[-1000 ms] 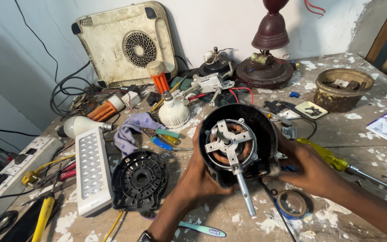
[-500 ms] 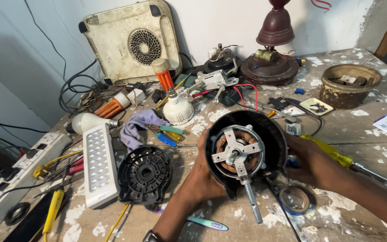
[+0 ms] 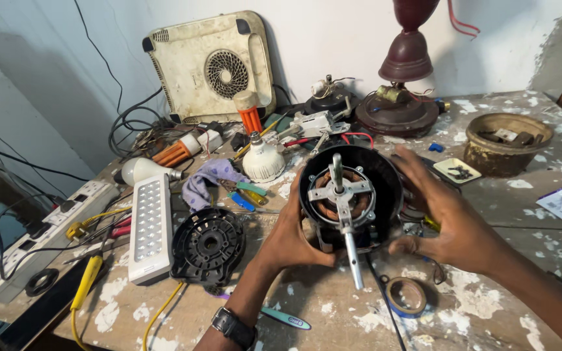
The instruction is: The person uses a screwdriver to unscrew fasteners from the black outer casing of a fan motor, then pulls the casing off the motor assembly. They reposition the motor and use a wrench to loosen and turn a component on the exposed motor.
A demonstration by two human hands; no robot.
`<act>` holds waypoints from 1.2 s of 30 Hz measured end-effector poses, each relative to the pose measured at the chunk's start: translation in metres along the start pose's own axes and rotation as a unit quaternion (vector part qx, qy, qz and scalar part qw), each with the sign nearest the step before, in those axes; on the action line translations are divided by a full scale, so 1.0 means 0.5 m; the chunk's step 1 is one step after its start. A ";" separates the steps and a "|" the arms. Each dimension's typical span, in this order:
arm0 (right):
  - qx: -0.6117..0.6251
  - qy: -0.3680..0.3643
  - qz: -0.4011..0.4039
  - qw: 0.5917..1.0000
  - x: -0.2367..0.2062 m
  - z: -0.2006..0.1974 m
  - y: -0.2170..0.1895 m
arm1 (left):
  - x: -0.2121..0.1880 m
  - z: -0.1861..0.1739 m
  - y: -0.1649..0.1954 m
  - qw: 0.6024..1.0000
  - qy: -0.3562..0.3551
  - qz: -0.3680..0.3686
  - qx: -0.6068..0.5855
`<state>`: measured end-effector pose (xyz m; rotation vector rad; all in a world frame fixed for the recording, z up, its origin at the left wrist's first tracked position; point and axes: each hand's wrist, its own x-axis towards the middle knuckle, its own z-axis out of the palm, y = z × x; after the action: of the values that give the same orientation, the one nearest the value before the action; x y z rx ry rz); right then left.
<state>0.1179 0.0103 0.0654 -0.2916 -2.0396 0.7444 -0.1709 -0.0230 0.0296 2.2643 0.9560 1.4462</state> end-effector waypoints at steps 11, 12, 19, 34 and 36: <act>-0.362 -0.110 0.029 0.925 0.174 0.048 -0.097 | 0.002 0.006 -0.028 0.995 -0.004 -0.039 -0.087; -0.382 -0.125 0.027 0.915 0.190 0.053 -0.097 | 0.003 0.005 -0.030 0.997 -0.009 -0.021 -0.074; -0.183 -0.079 0.203 0.959 0.214 0.071 -0.104 | 0.014 -0.001 -0.013 0.992 -0.022 -0.056 -0.107; -0.055 0.068 0.078 0.993 0.162 0.075 -0.073 | 0.007 0.008 0.004 0.985 -0.018 -0.108 -0.134; -0.054 0.021 0.066 0.996 0.173 0.082 -0.086 | 0.005 0.010 0.003 0.980 -0.005 -0.129 -0.151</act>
<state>0.0396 0.0013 0.1345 -0.5032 -2.0382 0.7031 -0.1653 -0.0220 0.0300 1.8545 0.9159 1.3609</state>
